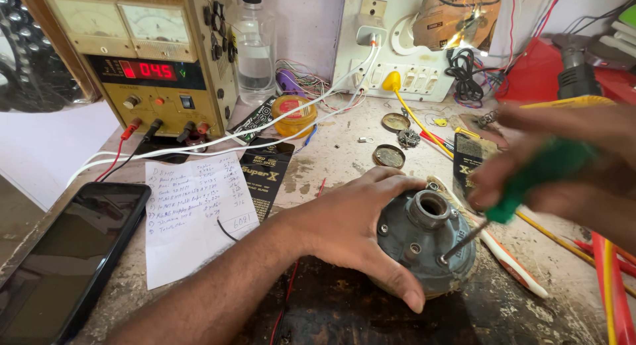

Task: The person works at a cluttered repair bench on a round speaker driver, first separating the speaker cone assembly from its metal basket and setting parts aside, then using a green-handled screwdriver to drive screws into the speaker housing one at a time, holding the housing steady with the other hand. They reposition the speaker repeatedly while tightening the screws.

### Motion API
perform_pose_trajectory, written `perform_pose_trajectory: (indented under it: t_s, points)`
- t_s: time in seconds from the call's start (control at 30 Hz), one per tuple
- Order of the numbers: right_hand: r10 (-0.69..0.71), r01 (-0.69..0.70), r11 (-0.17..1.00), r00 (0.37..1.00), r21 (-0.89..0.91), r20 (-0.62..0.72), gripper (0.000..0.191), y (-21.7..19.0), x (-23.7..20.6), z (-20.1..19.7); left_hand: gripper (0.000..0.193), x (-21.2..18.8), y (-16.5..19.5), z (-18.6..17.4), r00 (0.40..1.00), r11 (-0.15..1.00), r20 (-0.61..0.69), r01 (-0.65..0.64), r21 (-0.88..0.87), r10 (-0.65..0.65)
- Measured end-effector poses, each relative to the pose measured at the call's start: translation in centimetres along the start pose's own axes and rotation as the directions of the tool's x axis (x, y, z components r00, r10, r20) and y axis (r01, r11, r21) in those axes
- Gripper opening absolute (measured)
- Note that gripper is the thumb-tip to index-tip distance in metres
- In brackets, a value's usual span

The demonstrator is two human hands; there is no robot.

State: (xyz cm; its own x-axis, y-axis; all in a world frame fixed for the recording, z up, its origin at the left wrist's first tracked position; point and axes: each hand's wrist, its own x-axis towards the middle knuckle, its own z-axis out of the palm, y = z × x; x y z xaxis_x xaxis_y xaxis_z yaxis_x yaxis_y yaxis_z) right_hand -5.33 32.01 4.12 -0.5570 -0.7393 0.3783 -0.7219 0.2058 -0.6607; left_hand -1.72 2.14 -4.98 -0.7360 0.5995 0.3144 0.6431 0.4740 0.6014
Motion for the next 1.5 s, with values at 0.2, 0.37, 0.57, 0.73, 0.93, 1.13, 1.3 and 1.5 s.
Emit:
perform_pose_trajectory:
  t_s: [0.2, 0.37, 0.57, 0.73, 0.93, 1.13, 1.3, 1.5]
  points:
    - [-0.007, 0.009, 0.997, 1.0, -0.07, 0.025, 0.043, -1.4, 0.1, -0.5, 0.134, 0.0, 1.0, 0.1, 0.998, 0.997, -0.011, 0.063, 0.04, -0.063]
    - [-0.031, 0.033, 0.997, 0.999, -0.069, 0.035, 0.035, -1.6, -0.7, -0.8, 0.132, -0.2, 1.3, -0.2, 0.998, 0.998, -0.006, 0.063, 0.02, -0.063]
    - [-0.011, 0.029, 0.964, 0.998, -0.265, 0.069, 0.042, -3.8, -0.7, -0.5, 0.134, -0.3, 1.0, 0.0, 1.0, 1.0, -0.023, 0.013, 0.005, -0.012]
    - [0.141, -0.173, 0.903, 0.984, -0.392, -0.11, 0.067, -4.6, -1.0, 1.3, 0.136, -0.2, 0.1, 0.3, 0.999, 0.999, -0.008, 0.036, 0.026, -0.036]
    - [0.015, -0.014, 0.998, 1.0, -0.066, 0.006, 0.074, -5.1, -0.9, 1.5, 0.079, 0.7, 1.5, 1.8, 0.932, 0.959, -0.3, -0.251, -0.129, 0.204]
    - [-0.043, 0.042, 0.999, 0.997, -0.024, -0.059, 0.077, -5.3, -1.5, 2.7, 0.027, 1.1, 3.0, 3.7, 0.88, 0.938, -0.356, -0.345, -0.022, 0.315]
    - [-0.066, 0.045, 0.993, 0.979, -0.11, -0.194, 0.072, -3.7, -0.7, 3.9, 0.017, 1.1, 3.0, 3.7, 0.852, 0.911, -0.368, -0.411, -0.025, 0.374]
    - [-0.059, 0.046, 0.994, 0.988, -0.096, -0.142, 0.06, -3.5, -1.7, 2.8, 0.014, 0.9, 3.5, 3.0, 0.861, 0.905, -0.342, -0.421, -0.064, 0.377]
